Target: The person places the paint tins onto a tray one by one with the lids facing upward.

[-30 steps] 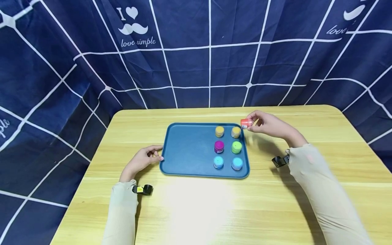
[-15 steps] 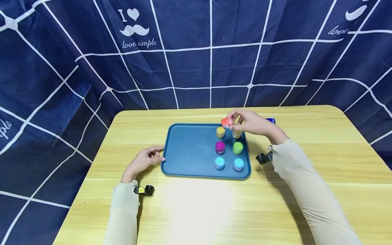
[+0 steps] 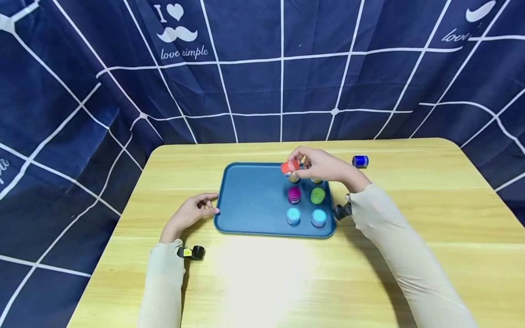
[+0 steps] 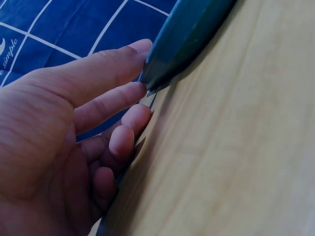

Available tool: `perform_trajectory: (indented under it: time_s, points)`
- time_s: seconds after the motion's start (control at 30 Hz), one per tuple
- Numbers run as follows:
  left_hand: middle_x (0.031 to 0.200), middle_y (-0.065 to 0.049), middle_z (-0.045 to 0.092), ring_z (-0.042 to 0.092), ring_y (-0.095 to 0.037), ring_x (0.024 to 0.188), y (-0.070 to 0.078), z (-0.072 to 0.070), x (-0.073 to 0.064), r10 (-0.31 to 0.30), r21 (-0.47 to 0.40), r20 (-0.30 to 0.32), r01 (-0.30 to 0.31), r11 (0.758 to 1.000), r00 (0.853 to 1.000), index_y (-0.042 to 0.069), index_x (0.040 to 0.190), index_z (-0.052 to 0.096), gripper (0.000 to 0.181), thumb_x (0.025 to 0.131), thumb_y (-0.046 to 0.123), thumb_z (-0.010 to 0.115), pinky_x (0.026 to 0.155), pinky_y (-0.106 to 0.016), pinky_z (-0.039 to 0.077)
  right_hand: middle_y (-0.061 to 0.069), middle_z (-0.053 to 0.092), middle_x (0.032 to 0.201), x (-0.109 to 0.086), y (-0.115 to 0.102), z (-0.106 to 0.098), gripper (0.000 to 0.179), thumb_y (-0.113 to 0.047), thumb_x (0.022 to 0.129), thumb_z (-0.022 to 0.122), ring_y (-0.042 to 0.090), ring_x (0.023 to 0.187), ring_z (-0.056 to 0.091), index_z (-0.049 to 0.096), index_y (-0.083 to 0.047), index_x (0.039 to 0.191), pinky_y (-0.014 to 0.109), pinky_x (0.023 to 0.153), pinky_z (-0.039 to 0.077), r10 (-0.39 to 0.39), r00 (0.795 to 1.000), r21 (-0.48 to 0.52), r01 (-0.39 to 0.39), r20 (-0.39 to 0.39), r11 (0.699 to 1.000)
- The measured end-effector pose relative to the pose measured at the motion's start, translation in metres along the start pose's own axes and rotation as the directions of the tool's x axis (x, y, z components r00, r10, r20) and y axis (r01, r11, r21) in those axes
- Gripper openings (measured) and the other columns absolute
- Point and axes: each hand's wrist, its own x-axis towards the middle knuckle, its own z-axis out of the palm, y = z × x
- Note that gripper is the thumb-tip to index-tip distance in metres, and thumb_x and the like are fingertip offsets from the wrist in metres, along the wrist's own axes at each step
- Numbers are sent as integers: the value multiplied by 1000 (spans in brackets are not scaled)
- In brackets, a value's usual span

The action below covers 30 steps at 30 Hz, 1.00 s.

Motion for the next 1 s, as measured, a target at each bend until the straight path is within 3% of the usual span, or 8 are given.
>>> perform_trajectory:
  time_s: [0.27,0.53,0.8,1.0]
  points:
    - [88,-6,55,45,-18,77,-2,-1,2,-5,-1,-7,5,1000,1000,-5,133,54,49,89,10,68,67,-21,37,10,60,107,9,-8,5,40,-22,86,71,22,77,56,56,-8,120,31,62,45,47,998,-1,-47,46,999]
    - [90,-3,57,46,-15,77,-36,2,17,7,6,-23,-6,1000,1000,3,135,54,54,87,20,72,65,-21,37,7,63,110,21,-11,15,41,-23,84,72,22,91,61,58,-9,120,33,78,50,54,994,-72,-48,95,996]
    - [90,-4,58,46,-15,74,-37,0,19,15,2,-24,-15,1000,1000,5,134,56,54,86,24,73,62,-22,37,8,63,103,34,-7,25,37,-18,83,73,17,78,55,59,-6,115,28,72,46,46,987,-94,-31,156,995]
    - [90,-4,58,46,-16,73,-37,1,17,18,4,-26,-18,1000,999,6,134,57,53,86,23,73,62,-21,36,8,63,103,38,-7,31,35,-16,83,73,20,86,55,60,-6,114,31,77,46,83,975,-123,-58,208,991]
